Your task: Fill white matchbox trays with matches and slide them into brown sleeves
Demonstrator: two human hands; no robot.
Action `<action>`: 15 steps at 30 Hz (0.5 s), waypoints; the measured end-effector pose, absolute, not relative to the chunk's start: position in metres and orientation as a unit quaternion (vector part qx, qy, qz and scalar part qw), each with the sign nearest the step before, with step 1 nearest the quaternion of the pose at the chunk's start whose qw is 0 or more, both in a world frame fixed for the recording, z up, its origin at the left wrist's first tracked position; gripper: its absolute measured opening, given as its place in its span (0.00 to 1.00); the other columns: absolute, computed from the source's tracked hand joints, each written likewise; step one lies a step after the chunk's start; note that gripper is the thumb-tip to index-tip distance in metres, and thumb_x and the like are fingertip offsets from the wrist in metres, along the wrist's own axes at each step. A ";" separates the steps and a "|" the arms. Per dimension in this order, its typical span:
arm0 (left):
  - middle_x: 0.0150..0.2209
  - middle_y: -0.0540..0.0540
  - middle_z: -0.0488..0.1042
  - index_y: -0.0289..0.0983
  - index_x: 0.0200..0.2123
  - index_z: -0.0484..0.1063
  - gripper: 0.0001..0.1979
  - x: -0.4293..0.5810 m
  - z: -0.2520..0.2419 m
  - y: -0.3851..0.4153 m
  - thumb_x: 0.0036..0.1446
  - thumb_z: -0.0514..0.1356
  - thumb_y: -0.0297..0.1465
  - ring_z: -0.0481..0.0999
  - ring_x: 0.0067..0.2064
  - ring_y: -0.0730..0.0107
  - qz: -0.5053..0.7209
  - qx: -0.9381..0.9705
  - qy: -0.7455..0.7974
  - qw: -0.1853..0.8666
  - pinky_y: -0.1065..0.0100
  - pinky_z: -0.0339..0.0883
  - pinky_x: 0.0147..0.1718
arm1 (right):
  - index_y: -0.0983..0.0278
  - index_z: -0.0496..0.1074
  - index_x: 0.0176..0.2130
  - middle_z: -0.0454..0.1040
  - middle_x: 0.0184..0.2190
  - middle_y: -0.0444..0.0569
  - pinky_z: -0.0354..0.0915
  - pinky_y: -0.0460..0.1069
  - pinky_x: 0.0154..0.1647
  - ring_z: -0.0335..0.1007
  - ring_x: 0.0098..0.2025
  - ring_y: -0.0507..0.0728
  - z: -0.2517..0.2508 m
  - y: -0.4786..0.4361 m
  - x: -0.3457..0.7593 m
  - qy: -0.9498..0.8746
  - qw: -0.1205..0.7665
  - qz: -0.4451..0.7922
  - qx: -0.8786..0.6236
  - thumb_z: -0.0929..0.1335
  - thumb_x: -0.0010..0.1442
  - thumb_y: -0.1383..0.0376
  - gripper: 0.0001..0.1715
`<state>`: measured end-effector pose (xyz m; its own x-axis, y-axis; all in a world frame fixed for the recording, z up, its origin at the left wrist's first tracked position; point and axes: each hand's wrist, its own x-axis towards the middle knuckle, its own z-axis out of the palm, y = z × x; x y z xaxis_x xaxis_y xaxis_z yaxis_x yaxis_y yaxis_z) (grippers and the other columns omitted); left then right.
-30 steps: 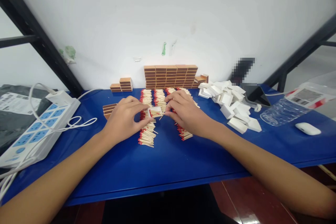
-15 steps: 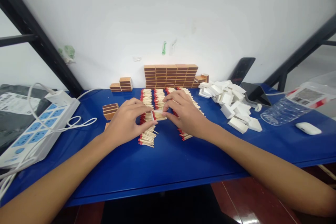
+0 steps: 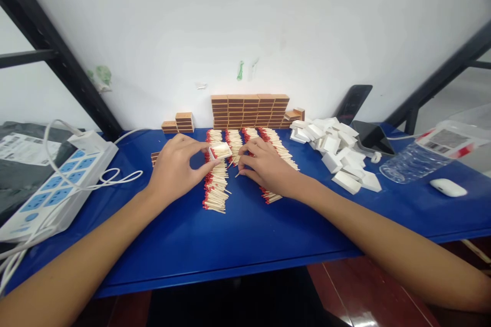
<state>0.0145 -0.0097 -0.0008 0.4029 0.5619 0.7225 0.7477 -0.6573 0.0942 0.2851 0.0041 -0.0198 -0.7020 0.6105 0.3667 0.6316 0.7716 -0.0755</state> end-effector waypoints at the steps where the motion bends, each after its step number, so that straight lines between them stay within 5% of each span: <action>1: 0.40 0.42 0.85 0.37 0.46 0.82 0.19 0.015 -0.001 -0.010 0.65 0.67 0.46 0.80 0.44 0.54 -0.376 -0.829 -0.395 0.122 0.54 0.74 0.46 | 0.63 0.76 0.42 0.74 0.51 0.58 0.61 0.61 0.56 0.61 0.58 0.66 -0.019 0.004 0.285 -0.923 0.183 -0.025 -0.336 0.69 0.72 0.66 0.05; 15: 0.42 0.43 0.85 0.40 0.46 0.82 0.16 0.014 0.001 -0.010 0.65 0.68 0.45 0.79 0.44 0.54 -0.360 -0.833 -0.408 0.100 0.54 0.73 0.47 | 0.64 0.71 0.43 0.76 0.43 0.55 0.62 0.58 0.51 0.63 0.49 0.62 -0.012 0.001 0.280 -0.923 0.198 0.010 -0.329 0.64 0.76 0.67 0.07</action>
